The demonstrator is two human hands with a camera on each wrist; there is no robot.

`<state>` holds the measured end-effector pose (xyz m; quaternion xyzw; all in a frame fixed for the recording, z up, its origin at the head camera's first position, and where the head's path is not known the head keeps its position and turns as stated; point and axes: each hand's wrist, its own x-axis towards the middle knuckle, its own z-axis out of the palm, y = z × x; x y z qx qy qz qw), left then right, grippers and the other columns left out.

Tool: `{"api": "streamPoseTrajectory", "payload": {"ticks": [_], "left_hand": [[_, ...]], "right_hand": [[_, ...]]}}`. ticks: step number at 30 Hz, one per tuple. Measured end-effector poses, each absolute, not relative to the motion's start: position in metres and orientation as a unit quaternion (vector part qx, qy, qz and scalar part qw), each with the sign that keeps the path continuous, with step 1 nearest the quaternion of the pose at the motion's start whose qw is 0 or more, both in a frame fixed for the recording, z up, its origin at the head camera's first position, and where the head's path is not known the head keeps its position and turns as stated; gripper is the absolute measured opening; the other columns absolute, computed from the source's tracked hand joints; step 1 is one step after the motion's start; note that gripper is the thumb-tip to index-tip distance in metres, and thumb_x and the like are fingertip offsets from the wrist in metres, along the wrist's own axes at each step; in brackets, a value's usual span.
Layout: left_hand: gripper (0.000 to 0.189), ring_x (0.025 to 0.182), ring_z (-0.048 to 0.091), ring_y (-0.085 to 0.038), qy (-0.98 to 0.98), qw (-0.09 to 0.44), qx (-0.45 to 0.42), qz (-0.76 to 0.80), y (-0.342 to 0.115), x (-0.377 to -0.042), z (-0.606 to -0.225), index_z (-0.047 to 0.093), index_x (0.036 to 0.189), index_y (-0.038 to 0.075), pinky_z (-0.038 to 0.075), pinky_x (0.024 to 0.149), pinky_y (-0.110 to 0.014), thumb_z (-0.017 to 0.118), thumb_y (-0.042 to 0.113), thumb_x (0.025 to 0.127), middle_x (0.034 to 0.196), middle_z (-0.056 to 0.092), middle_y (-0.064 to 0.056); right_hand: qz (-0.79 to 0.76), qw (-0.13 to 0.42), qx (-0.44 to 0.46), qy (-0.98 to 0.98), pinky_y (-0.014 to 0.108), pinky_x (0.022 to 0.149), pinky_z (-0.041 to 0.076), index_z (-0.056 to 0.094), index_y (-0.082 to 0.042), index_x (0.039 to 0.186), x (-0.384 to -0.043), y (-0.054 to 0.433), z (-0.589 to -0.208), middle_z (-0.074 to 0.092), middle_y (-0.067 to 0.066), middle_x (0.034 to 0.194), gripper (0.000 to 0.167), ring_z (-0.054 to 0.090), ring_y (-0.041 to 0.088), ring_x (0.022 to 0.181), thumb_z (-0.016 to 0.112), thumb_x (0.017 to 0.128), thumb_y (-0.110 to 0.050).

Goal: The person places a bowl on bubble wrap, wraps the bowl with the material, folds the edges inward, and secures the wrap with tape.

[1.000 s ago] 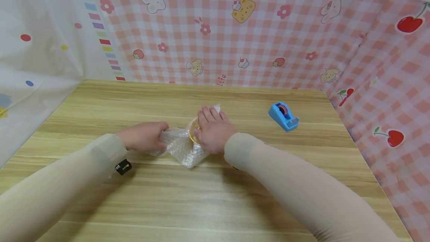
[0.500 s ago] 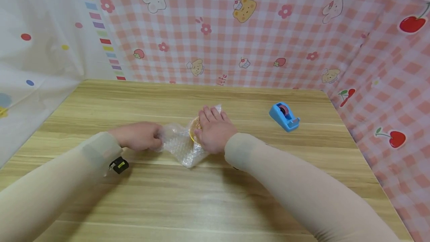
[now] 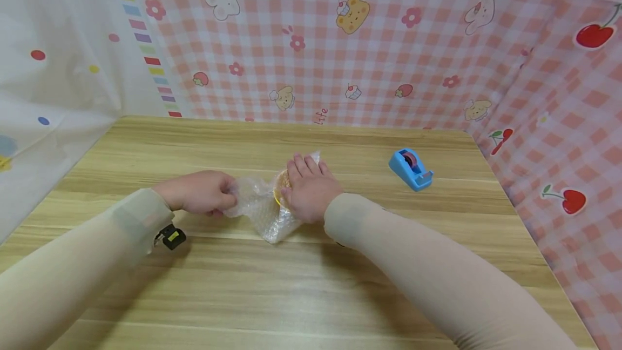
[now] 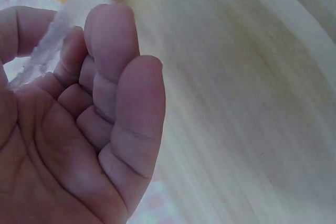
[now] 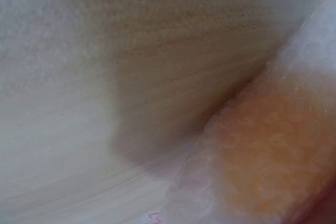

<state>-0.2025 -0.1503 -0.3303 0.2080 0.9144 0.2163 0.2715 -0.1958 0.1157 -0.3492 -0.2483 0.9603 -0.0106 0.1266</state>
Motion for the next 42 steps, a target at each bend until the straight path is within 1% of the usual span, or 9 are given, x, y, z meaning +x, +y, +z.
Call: {"api": "streamPoseTrajectory", "payload": {"ticks": [7, 10, 18, 22, 26, 33, 37, 39, 42], "left_hand": [[0.014, 0.062, 0.057, -0.012, 0.917, 0.26, 0.213, 0.215, -0.148, -0.203, -0.327, 0.061, 0.085, 0.014, 0.046, 0.058, -0.026, 0.052, 0.021, 0.093, 0.073, 0.065, -0.001], [0.014, 0.06, 0.055, -0.011, 0.917, 0.253, 0.216, 0.219, -0.147, -0.203, -0.326, 0.061, 0.084, 0.013, 0.044, 0.056, -0.026, 0.052, 0.021, 0.092, 0.07, 0.065, 0.0], [0.017, 0.068, 0.062, -0.013, 0.916, 0.235, 0.225, 0.235, -0.144, -0.203, -0.325, 0.063, 0.084, 0.013, 0.05, 0.062, -0.027, 0.052, 0.022, 0.094, 0.076, 0.066, -0.001], [0.02, 0.07, 0.063, -0.013, 0.914, 0.226, 0.23, 0.246, -0.142, -0.203, -0.324, 0.062, 0.082, 0.013, 0.051, 0.063, -0.027, 0.052, 0.023, 0.096, 0.079, 0.068, -0.002], [0.022, 0.069, 0.061, -0.014, 0.911, 0.22, 0.23, 0.261, -0.14, -0.205, -0.323, 0.063, 0.083, 0.013, 0.052, 0.062, -0.028, 0.051, 0.025, 0.097, 0.081, 0.07, -0.002], [0.023, 0.065, 0.058, -0.013, 0.906, 0.211, 0.231, 0.286, -0.137, -0.205, -0.321, 0.067, 0.089, 0.01, 0.051, 0.06, -0.028, 0.052, 0.025, 0.099, 0.081, 0.069, -0.003], [0.025, 0.071, 0.064, -0.018, 0.899, 0.215, 0.224, 0.308, -0.135, -0.205, -0.32, 0.07, 0.097, 0.009, 0.055, 0.064, -0.03, 0.052, 0.026, 0.101, 0.086, 0.072, -0.004], [0.028, 0.079, 0.069, -0.022, 0.895, 0.217, 0.223, 0.32, -0.134, -0.205, -0.319, 0.072, 0.104, 0.008, 0.06, 0.069, -0.035, 0.052, 0.027, 0.102, 0.091, 0.074, -0.005], [0.032, 0.09, 0.073, -0.027, 0.888, 0.22, 0.22, 0.34, -0.131, -0.206, -0.319, 0.072, 0.114, 0.006, 0.063, 0.078, -0.04, 0.051, 0.027, 0.104, 0.097, 0.076, -0.007]], "right_hand": [[-0.013, 0.123, -0.249, 0.961, 0.055, 0.133, 0.004, 0.004, -0.006, 0.17, -0.196, 0.116, -0.35, -0.003, 0.014, 0.178, 0.075, 0.0, 0.034, 0.166, 0.021, 0.113, -0.051], [-0.012, 0.121, -0.25, 0.961, 0.055, 0.133, 0.004, 0.004, -0.006, 0.17, -0.195, 0.116, -0.35, -0.002, 0.014, 0.178, 0.075, 0.001, 0.034, 0.165, 0.021, 0.113, -0.051], [-0.011, 0.128, -0.247, 0.961, 0.054, 0.134, 0.004, 0.002, -0.007, 0.17, -0.196, 0.115, -0.35, -0.003, 0.013, 0.179, 0.074, -0.001, 0.033, 0.166, 0.02, 0.113, -0.05], [-0.013, 0.127, -0.247, 0.961, 0.054, 0.134, 0.004, 0.003, -0.006, 0.17, -0.195, 0.115, -0.349, -0.002, 0.014, 0.179, 0.074, -0.001, 0.033, 0.166, 0.021, 0.113, -0.05], [-0.016, 0.12, -0.248, 0.961, 0.054, 0.134, 0.006, 0.006, -0.005, 0.17, -0.195, 0.115, -0.349, 0.001, 0.015, 0.179, 0.073, 0.001, 0.033, 0.166, 0.023, 0.113, -0.049], [-0.014, 0.113, -0.249, 0.962, 0.054, 0.134, 0.005, 0.009, -0.004, 0.169, -0.194, 0.114, -0.349, 0.004, 0.015, 0.178, 0.073, 0.003, 0.034, 0.165, 0.024, 0.113, -0.048], [-0.015, 0.113, -0.25, 0.962, 0.054, 0.134, 0.006, 0.009, -0.004, 0.169, -0.195, 0.115, -0.349, 0.004, 0.016, 0.178, 0.073, 0.003, 0.034, 0.165, 0.024, 0.113, -0.047], [-0.015, 0.114, -0.249, 0.962, 0.054, 0.134, 0.006, 0.008, -0.004, 0.169, -0.195, 0.115, -0.349, 0.004, 0.016, 0.178, 0.073, 0.003, 0.034, 0.165, 0.024, 0.113, -0.047], [-0.018, 0.115, -0.248, 0.962, 0.054, 0.134, 0.006, 0.009, -0.005, 0.169, -0.195, 0.115, -0.349, 0.004, 0.015, 0.178, 0.073, 0.003, 0.034, 0.165, 0.025, 0.113, -0.048]]}}
